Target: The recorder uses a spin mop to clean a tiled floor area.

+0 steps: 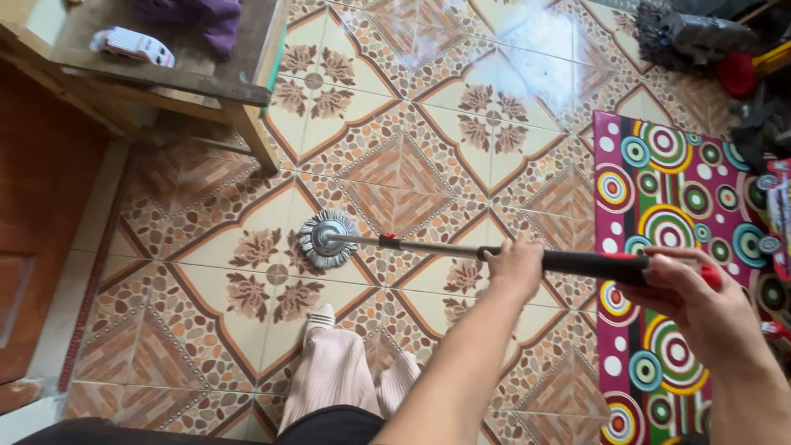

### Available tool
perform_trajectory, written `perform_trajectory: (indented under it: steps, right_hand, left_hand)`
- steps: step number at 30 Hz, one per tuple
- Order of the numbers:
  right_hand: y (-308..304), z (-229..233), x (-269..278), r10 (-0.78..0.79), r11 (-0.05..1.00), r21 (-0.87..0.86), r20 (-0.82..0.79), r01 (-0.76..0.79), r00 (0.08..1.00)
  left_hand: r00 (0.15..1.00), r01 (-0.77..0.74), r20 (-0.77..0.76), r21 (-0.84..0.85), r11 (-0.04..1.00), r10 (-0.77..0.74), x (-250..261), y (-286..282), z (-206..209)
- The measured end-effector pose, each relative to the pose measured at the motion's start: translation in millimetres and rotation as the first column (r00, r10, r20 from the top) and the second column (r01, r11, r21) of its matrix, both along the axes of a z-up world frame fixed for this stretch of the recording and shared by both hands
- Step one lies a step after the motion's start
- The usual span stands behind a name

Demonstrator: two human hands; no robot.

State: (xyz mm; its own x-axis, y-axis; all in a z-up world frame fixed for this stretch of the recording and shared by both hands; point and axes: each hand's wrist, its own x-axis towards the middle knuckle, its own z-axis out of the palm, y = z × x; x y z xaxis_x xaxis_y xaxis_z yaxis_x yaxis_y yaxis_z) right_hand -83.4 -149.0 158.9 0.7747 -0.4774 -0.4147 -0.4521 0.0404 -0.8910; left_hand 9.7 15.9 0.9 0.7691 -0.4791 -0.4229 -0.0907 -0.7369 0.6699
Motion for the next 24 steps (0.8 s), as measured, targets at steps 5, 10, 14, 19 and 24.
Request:
perform_trajectory:
  steps: [5,10,14,19,24]
  right_hand:
    - [77,8,56,0.11,0.992,0.048,0.067,-0.113,0.992]
    - [173,-1,108,0.236,0.968,0.071,0.069,-0.241,0.969]
    - [251,-41,135,0.344,0.917,0.196,0.055,-0.348,0.937]
    - [348,-60,140,0.447,0.87,0.241,-0.019,-0.429,0.895]
    - [365,-76,118,0.535,0.821,0.247,-0.019,-0.515,0.844]
  left_hand:
    - [0.989,-0.076,0.128,-0.04,0.996,0.08,41,74,-5]
    - [0.906,-0.165,0.362,-0.173,0.971,0.219,85,175,-52]
    - [0.93,-0.256,0.275,0.005,0.967,0.244,104,278,-48]
    - [0.914,-0.352,0.229,0.044,0.935,0.334,103,382,-57]
    - [0.936,-0.347,0.153,0.239,0.907,0.318,84,400,-41]
